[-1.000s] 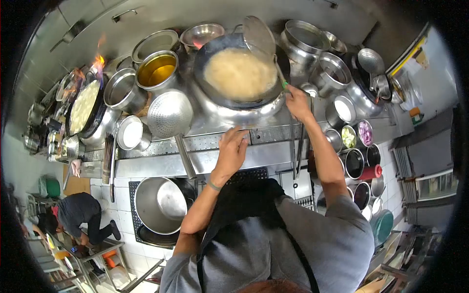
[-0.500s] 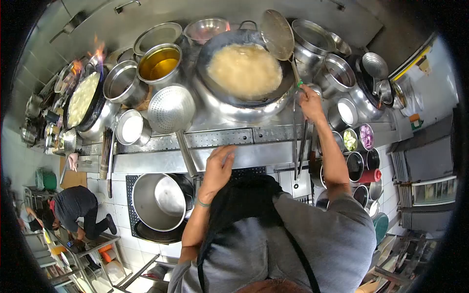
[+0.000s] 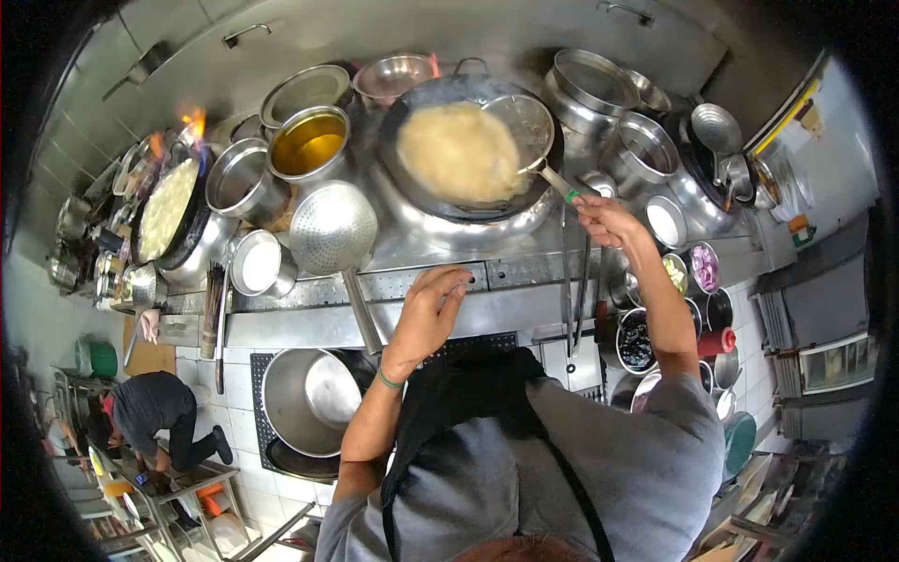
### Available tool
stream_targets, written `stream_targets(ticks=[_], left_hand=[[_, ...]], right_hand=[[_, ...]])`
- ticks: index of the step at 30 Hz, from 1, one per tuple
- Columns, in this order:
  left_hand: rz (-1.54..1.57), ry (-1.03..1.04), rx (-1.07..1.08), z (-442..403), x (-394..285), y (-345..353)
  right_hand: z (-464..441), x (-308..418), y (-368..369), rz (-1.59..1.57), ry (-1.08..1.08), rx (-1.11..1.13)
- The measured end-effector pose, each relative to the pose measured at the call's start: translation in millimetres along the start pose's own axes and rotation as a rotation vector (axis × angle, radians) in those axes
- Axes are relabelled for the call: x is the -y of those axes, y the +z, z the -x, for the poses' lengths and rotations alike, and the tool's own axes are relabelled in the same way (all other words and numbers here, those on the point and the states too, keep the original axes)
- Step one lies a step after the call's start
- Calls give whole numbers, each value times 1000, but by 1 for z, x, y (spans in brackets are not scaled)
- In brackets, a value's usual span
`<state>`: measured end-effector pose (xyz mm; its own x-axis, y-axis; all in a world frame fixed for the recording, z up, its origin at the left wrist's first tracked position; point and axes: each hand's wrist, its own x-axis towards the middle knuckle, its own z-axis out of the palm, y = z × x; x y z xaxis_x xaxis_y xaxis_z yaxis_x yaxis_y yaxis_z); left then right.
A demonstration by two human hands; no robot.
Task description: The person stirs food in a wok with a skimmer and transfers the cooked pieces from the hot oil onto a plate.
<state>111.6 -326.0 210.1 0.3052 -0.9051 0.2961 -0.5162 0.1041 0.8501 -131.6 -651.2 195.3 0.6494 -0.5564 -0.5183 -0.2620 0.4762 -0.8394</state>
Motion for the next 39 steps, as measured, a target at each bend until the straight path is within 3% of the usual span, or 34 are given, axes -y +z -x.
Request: stream_targets(ticks=[3,8,11,17,20,25,29,33,35,39], left_hand=[[-73,82,-25,-7,-1,3],[-345,287,-110,-66,20,48],[-474,291,-223,-96,43,71],[-611,12,65,-130,71,86],[-585,113,-96,-126,79,90],[-609,103,-96,-125,76,94],[-574,96,-140,-126,82,99],[-613,23,-56,-124,72,96],[-588,129,-200,-114,61,94],[-537,201,-343,-69,39,76]], right_hand=[[4,9,-1,16,33,42],[-23,-18,3,-210,-38,135],[-17,-30,-3,-336,-63,143],[-18,-24,8,-183,-213,-3],[-9,-9,17,51,-259,-136],[1,-7,26,565,-403,-357],[-15,-26,21,763,-692,-523],[5,-23,42,560,-528,-385],[5,-23,50,472,-388,-313],[1,-35,51,491,-502,-306]])
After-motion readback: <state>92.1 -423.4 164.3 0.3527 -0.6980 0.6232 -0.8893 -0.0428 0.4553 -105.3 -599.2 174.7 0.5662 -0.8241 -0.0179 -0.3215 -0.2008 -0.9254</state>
